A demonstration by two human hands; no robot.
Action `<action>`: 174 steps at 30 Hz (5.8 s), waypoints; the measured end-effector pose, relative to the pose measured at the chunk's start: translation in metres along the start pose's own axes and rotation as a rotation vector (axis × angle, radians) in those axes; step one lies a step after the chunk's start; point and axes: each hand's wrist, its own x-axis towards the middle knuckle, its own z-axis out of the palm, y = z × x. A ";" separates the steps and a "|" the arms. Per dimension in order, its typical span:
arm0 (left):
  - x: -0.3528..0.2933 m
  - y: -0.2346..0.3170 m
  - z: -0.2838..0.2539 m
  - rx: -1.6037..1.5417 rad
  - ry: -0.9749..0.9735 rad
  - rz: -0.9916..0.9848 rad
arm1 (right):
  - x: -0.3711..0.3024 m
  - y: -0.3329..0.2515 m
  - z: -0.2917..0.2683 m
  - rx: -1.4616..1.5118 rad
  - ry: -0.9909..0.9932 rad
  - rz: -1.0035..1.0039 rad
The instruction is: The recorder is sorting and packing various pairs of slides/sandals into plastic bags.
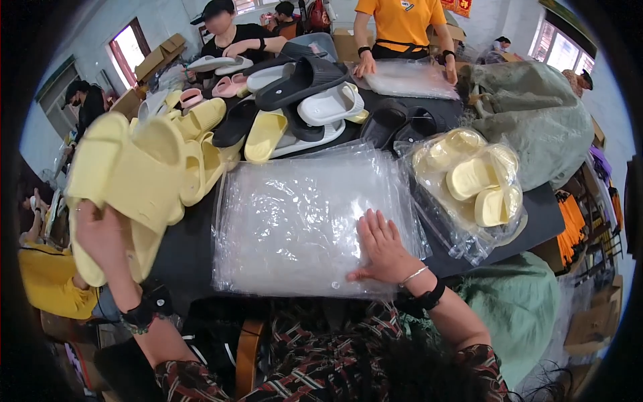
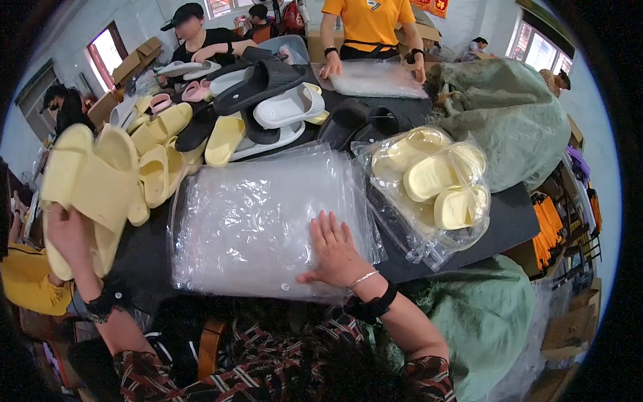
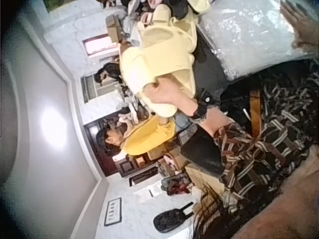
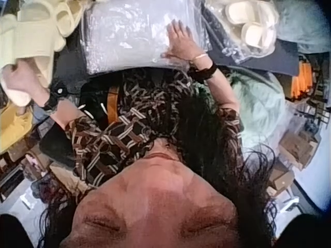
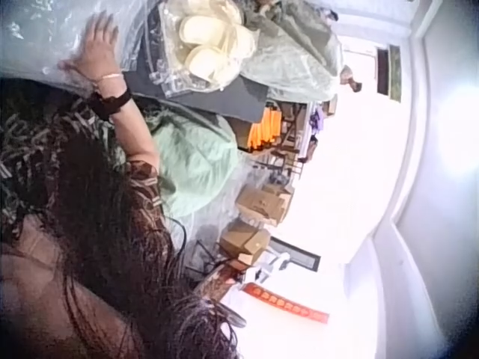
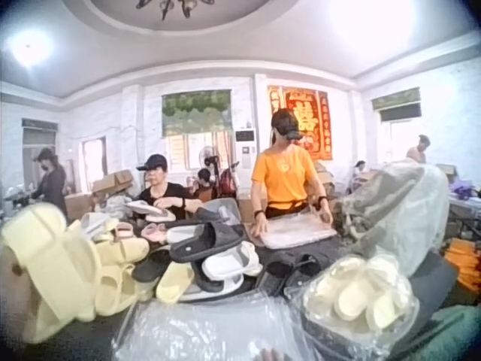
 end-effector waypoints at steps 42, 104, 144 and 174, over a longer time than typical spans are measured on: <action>-0.150 0.047 0.123 -0.298 -0.515 -0.194 | -0.029 -0.014 0.008 -0.055 -0.021 0.221; 0.030 -0.174 0.179 0.012 -0.478 -0.427 | -0.036 -0.009 0.011 -0.051 0.043 0.215; -0.250 0.170 0.102 -0.298 -0.895 0.470 | -0.101 0.164 -0.179 -0.316 0.675 0.849; -0.183 0.095 0.043 -1.549 -0.710 -1.059 | 0.044 -0.051 -0.180 1.143 -0.040 -0.194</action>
